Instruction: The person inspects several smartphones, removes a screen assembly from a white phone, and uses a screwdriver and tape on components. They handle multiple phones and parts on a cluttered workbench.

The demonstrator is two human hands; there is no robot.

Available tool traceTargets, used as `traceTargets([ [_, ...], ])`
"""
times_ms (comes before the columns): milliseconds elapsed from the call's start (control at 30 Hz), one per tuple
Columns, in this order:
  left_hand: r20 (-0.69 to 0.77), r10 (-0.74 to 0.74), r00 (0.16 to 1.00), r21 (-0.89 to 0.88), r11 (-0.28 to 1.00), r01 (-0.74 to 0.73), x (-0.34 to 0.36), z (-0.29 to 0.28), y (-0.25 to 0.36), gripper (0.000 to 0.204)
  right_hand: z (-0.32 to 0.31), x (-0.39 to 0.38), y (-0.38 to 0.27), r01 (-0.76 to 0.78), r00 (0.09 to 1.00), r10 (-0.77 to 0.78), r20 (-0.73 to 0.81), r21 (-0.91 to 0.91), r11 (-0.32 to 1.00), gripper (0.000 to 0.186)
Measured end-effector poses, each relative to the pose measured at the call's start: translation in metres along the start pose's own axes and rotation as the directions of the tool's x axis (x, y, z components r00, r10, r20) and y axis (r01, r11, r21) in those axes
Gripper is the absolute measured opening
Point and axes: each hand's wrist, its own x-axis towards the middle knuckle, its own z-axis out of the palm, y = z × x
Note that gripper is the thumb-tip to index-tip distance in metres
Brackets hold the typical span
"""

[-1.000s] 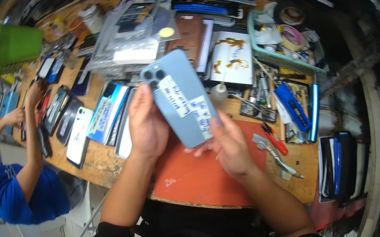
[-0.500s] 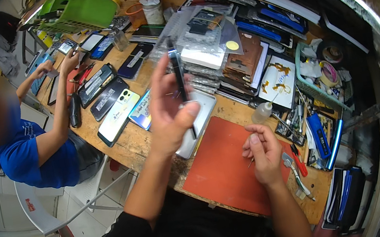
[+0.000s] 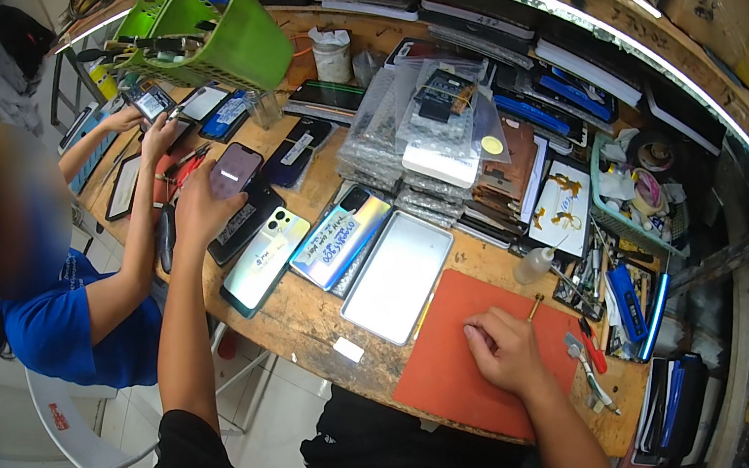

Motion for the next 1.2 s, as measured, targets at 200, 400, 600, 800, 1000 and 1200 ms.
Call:
traceTargets([
  [200, 0.103, -0.046, 0.994, 0.055, 0.998, 0.040, 0.038, 0.018, -0.004, 0.074, 0.005, -0.001, -0.001, 0.003, 1.000, -0.005, -0.016, -0.114, 0.993, 0.003],
  [400, 0.096, 0.046, 0.994, 0.030, 0.998, -0.049, 0.056, 0.034, -0.020, 0.071, 0.009, 0.002, -0.002, 0.014, 1.000, -0.016, -0.008, -0.192, 0.981, 0.005],
  [600, 0.036, 0.155, 0.987, -0.037, 0.987, -0.153, 0.053, 0.046, -0.038, 0.067, 0.010, 0.003, -0.003, -0.015, 1.000, 0.016, 0.000, -0.201, 0.979, 0.005],
  [800, 0.001, 0.197, 0.980, -0.039, 0.980, -0.197, 0.051, 0.048, -0.040, 0.062, 0.011, 0.005, -0.005, -0.001, 1.000, 0.002, 0.004, -0.231, 0.973, 0.006],
  [1000, -0.046, 0.212, 0.976, -0.101, 0.971, -0.216, 0.049, 0.038, -0.016, 0.067, 0.010, 0.006, -0.007, -0.014, 1.000, 0.014, -0.001, -0.224, 0.975, 0.006],
  [1200, 0.053, 0.175, 0.983, -0.103, 0.980, -0.169, 0.051, 0.033, -0.008, 0.067, 0.010, 0.002, -0.003, -0.007, 1.000, 0.003, -0.022, -0.198, 0.980, 0.002],
])
